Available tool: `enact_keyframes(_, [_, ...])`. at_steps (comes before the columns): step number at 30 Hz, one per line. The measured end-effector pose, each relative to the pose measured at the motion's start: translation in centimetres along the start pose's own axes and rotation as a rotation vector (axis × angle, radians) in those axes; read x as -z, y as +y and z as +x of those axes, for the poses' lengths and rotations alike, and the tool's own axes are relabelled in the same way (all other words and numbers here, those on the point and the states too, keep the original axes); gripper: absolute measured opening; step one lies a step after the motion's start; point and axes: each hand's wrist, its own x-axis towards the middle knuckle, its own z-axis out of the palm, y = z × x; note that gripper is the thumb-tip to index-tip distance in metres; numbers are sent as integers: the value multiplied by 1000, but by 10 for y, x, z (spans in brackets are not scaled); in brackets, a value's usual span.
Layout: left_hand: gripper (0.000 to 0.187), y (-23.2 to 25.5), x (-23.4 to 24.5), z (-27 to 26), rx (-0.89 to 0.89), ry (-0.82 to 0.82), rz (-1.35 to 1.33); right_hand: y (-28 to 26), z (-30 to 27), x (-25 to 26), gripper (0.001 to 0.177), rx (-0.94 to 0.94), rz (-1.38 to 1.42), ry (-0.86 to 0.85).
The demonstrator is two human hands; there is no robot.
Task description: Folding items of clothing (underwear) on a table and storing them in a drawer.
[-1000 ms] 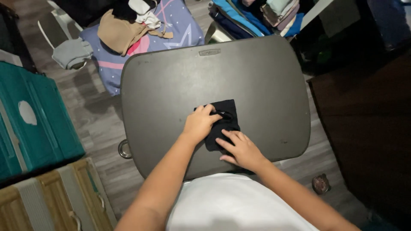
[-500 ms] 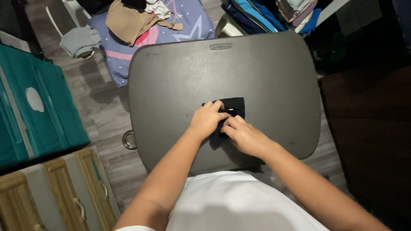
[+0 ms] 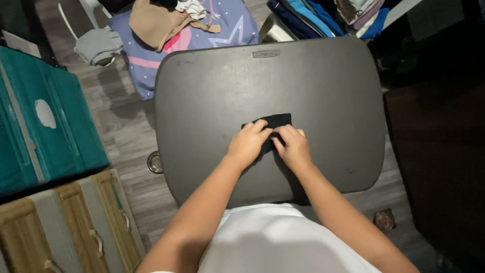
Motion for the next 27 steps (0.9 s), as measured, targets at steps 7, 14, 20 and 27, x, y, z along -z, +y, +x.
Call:
enact_keyframes(7, [39, 1, -1, 0, -155, -6, 71, 0, 11, -21, 40, -312, 36, 129])
enact_keyframes(14, [33, 6, 20, -4, -161, 70, -183, -8, 22, -11, 36, -237, -246, -4])
enact_keyframes(20, [38, 14, 3, 7, 82, 180, -349, 18, 15, -10, 38, -101, -148, -53])
enact_keyframes(27, [37, 6, -23, 18, 268, 296, -243, 27, 10, -4, 41, 70, -88, -39])
